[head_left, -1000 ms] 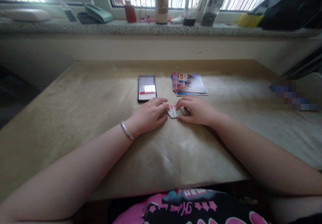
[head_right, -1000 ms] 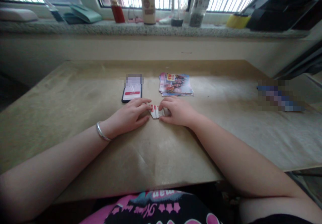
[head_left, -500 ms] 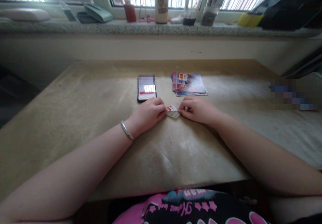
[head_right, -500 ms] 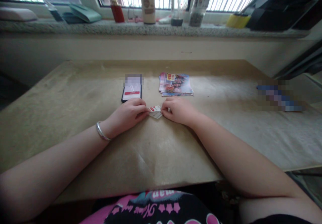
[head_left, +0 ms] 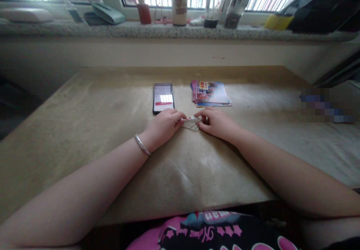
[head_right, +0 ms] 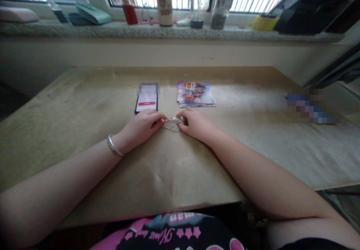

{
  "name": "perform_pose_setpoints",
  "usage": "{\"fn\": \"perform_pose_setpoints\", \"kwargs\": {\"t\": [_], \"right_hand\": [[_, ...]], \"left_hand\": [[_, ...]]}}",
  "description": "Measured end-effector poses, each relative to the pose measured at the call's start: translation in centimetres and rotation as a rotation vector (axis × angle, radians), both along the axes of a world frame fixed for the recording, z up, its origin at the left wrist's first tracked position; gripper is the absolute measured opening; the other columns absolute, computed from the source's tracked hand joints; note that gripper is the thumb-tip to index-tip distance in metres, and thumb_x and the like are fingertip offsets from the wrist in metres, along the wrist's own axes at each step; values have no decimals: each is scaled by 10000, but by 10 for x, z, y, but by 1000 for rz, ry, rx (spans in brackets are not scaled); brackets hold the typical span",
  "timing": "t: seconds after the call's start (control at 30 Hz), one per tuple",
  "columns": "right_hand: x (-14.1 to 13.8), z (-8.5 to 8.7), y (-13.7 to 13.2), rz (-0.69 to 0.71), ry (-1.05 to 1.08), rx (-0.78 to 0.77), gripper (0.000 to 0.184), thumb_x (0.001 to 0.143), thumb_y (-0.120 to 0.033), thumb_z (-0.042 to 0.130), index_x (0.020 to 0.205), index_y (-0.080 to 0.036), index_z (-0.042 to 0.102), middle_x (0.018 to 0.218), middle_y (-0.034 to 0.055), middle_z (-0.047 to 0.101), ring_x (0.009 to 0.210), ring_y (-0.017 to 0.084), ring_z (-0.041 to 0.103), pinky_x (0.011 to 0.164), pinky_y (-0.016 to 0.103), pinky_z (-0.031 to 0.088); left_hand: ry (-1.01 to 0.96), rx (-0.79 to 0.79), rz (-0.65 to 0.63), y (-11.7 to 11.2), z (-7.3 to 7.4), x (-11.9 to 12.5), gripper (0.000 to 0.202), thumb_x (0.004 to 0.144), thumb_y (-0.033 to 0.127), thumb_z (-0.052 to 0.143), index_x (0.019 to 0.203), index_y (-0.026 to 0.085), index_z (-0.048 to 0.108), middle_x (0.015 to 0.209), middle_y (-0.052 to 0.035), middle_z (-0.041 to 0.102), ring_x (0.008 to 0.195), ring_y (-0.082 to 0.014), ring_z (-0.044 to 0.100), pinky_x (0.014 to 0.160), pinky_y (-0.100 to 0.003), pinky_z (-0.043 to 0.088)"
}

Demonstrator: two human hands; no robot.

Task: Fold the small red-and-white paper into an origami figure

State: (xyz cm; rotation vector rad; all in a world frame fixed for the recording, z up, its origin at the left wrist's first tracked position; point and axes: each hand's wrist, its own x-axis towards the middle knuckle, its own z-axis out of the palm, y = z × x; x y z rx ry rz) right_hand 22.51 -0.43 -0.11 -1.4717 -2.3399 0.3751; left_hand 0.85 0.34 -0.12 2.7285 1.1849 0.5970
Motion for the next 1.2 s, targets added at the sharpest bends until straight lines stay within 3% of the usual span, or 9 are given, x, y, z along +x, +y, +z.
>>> {"fn": "perform_pose_setpoints", "kwargs": {"t": [0.13,0.27,0.4,0.6,0.77,1.2], "right_hand": [[1,-5,3,18,143,8,229,746,-260,609,960,-181,624,908,33,587,672,116,498,629,243,402],[0,-4,2,51,197,-17,135,742,-206,588,875,-188,581,768,-9,577,616,108,477,584,227,376],[-3,-1,-2,110,128,48,56,766,-189,567,802,-191,611,754,2,588,664,119,510,630,231,386],[-7,3,-5,94,-58,151,138,823,-266,535,802,-197,652,824,34,625,720,143,542,660,255,377],[-4,8,-4,22,-169,102,129,798,-286,543,769,-206,640,824,32,644,718,159,556,601,261,345],[8,13,-1,-30,-225,20,102,752,-259,566,736,-216,657,800,21,682,676,152,568,554,256,334]], "left_hand": [[-39,-6,32,-1,0,0,198,867,183,536,1048,141,603,950,-67,634,841,-163,585,773,-286,483],[-25,15,-20,0,-2,0,176,865,164,523,1013,152,617,938,-62,641,861,-170,583,794,-299,479],[4,50,-74,2,-3,0,140,855,143,519,899,157,651,885,-59,633,826,-166,562,773,-295,461],[63,92,-69,4,-2,2,192,896,211,497,789,144,642,797,-51,600,748,-151,533,701,-271,433],[137,122,-34,1,-1,2,220,914,230,469,785,138,623,790,-53,596,741,-156,530,686,-275,427],[242,162,85,-6,8,-6,173,861,249,505,811,198,663,802,-41,649,752,-191,581,618,-289,419]]}}
